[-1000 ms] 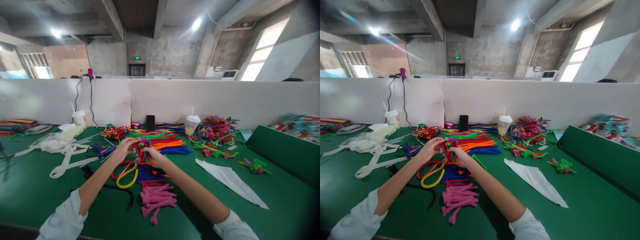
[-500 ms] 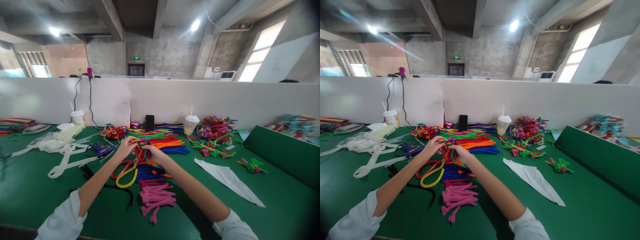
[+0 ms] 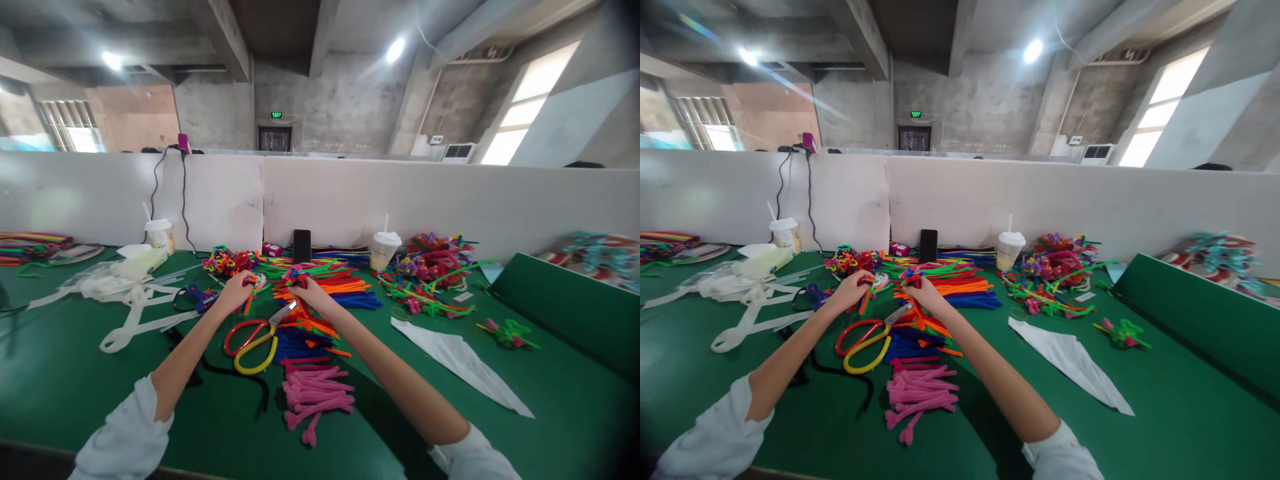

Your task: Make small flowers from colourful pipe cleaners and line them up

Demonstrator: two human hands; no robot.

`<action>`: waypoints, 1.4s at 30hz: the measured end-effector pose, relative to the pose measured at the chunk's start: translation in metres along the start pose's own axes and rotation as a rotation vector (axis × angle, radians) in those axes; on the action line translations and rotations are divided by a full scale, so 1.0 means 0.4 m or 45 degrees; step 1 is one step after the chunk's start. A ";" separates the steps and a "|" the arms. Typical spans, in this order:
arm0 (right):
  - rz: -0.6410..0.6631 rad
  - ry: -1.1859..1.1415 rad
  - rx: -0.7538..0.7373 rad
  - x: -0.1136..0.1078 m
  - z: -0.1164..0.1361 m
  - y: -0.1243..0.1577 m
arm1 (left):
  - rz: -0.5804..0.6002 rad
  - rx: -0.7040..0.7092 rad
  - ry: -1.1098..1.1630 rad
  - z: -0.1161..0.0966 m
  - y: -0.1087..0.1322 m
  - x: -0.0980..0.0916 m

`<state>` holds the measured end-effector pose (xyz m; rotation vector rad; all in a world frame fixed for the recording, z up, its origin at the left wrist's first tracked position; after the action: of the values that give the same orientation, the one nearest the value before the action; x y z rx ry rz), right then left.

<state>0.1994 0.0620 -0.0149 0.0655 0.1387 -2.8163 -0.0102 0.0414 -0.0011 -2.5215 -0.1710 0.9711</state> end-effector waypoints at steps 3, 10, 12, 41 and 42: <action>0.027 0.230 -0.183 0.004 0.005 0.002 | 0.073 0.069 -0.052 -0.021 0.012 0.026; 0.059 0.173 -0.194 0.019 0.001 -0.005 | 0.078 0.101 -0.262 -0.027 0.005 0.030; 0.013 0.336 -0.188 0.022 0.002 -0.015 | 0.114 0.075 -0.296 -0.012 0.002 0.033; -0.969 1.038 0.314 -0.144 -0.075 -0.404 | 0.229 0.222 -0.271 -0.007 0.044 0.067; -0.991 1.050 0.329 -0.138 -0.084 -0.423 | 0.237 0.223 -0.276 -0.011 0.048 0.065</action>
<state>0.1991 0.2424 -0.0300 1.5247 -0.0336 -3.3134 0.0114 0.0294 -0.0222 -2.3005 0.0832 1.2743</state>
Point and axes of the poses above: each hand's wrist, its own y-axis away from the middle knuckle, its own x-axis out of the palm, z = x × y, the point moved 2 cm from there along -y, towards the middle knuckle, and after that the axes turned 5 degrees about x, right-handed, at the moved point
